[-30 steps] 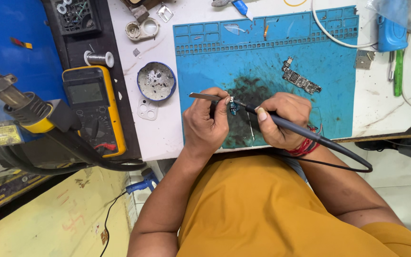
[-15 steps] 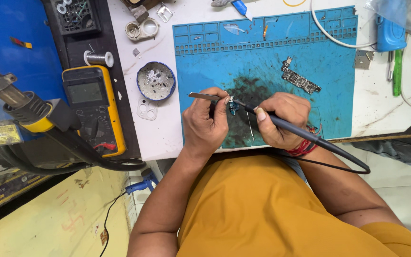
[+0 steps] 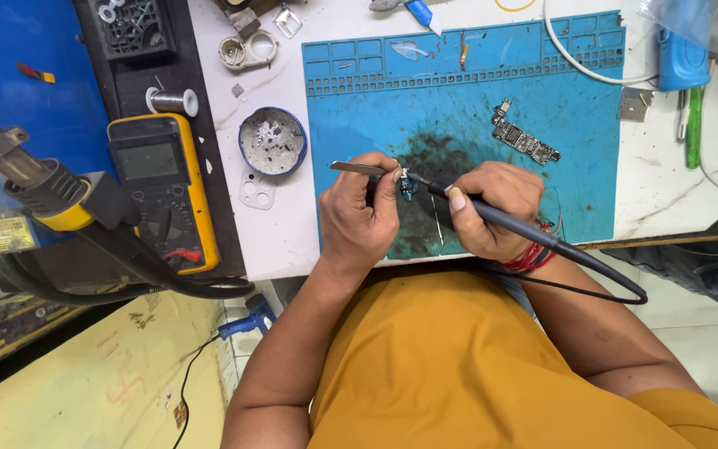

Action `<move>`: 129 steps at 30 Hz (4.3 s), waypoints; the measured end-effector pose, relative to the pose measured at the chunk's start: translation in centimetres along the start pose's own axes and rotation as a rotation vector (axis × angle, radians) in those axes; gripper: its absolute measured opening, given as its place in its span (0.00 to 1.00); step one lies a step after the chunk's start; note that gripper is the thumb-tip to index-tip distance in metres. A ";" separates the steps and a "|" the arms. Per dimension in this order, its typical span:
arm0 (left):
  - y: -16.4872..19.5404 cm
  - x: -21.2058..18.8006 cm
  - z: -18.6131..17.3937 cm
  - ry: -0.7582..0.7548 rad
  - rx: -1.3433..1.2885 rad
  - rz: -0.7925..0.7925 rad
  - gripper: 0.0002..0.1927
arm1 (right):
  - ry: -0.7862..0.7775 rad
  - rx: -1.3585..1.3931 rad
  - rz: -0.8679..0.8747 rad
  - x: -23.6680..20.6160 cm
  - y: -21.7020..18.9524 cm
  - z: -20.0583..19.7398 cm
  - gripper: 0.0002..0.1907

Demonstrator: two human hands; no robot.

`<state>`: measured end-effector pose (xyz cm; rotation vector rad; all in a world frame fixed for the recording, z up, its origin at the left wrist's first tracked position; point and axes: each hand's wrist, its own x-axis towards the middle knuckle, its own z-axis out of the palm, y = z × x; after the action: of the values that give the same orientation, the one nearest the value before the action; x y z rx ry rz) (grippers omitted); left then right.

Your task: The person solders a small component on a phone motherboard at a repair bench. They hold the board with tweezers while applying a soldering iron, dip the iron in a flux container, and at the end set the board down and touch it with tweezers.

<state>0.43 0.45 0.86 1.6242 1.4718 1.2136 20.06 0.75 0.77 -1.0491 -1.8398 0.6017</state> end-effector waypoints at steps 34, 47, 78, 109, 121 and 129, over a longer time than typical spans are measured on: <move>0.1 0.1 -0.1 0.004 0.003 0.011 0.05 | 0.007 0.002 -0.009 0.0 0.1 0.1 0.04; 0.0 0.1 0.0 0.003 0.000 0.015 0.05 | -0.012 -0.006 -0.006 0.0 0.1 0.0 0.05; 0.0 0.1 0.0 0.000 0.005 0.021 0.05 | -0.003 0.011 -0.026 -0.1 0.1 0.0 0.05; -0.1 0.0 -0.1 0.000 0.003 0.020 0.05 | -0.022 0.012 -0.016 0.0 0.1 0.1 0.05; 0.0 0.1 -0.1 -0.004 -0.002 0.007 0.05 | 0.000 -0.003 -0.003 0.0 0.1 0.0 0.05; 0.1 0.1 -0.1 -0.003 0.004 0.003 0.04 | -0.003 -0.015 -0.011 0.0 0.1 0.1 0.05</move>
<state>0.39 0.53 1.01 1.6312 1.4710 1.2098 19.98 0.78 0.67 -1.0485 -1.8540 0.5840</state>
